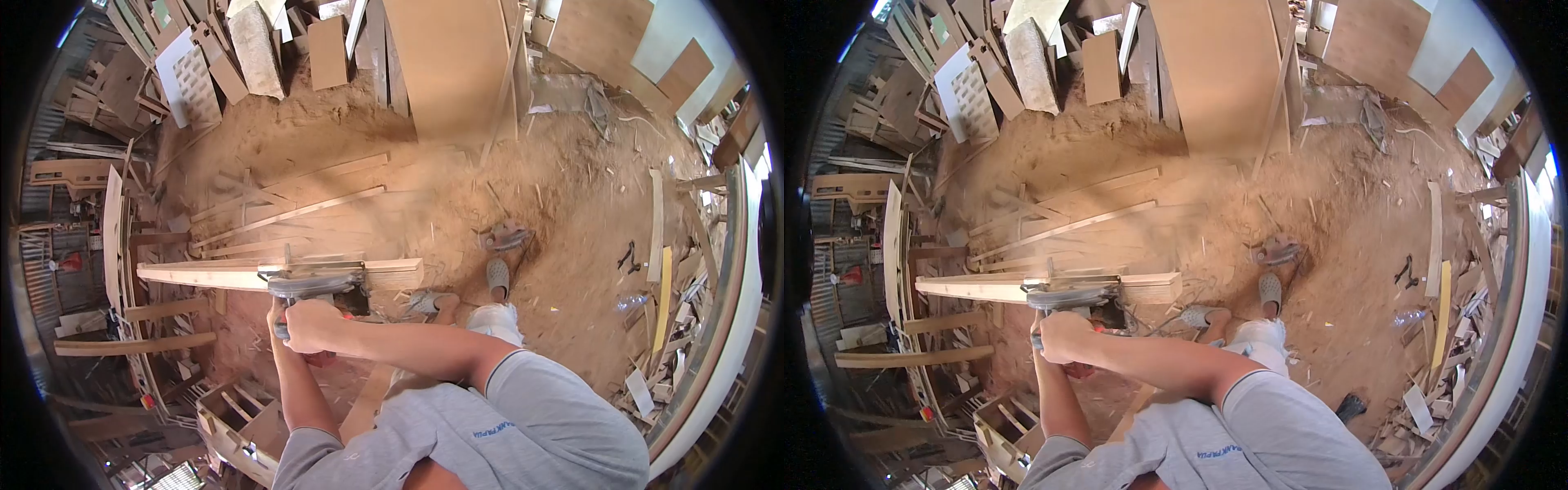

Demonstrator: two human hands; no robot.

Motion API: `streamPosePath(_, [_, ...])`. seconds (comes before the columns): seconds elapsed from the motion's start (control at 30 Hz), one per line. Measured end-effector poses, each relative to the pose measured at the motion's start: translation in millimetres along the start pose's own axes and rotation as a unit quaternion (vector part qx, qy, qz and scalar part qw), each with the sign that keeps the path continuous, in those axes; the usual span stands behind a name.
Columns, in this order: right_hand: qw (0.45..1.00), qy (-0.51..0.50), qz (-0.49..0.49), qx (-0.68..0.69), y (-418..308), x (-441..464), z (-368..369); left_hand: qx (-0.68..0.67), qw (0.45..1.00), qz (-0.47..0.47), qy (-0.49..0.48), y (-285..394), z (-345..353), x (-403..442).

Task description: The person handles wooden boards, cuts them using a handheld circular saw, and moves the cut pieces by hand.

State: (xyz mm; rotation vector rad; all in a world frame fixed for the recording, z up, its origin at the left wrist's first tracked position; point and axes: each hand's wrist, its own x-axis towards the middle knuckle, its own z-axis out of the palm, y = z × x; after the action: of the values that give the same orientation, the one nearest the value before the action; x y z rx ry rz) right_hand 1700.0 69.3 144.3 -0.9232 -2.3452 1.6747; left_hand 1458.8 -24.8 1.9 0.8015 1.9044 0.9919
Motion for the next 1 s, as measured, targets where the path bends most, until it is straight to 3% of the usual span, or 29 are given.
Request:
streamPosePath(0.13, [0.999, -0.036, 0.016, -0.001, -5.3, 3.8, -6.2, -0.028, 0.999, -0.028, 0.008, 1.1, -3.5, 4.7])
streamPosePath(0.47, [1.000, -0.010, 0.000, 0.006, -3.8, 18.4, 8.1, -0.108, 0.988, -0.099, 0.041, 2.4, -14.8, 10.0])
streamPosePath(1.0, [1.000, -0.014, -0.009, 0.017, -2.5, 43.8, 26.2, -0.148, 0.977, -0.137, 0.076, 8.3, -27.4, 37.4])
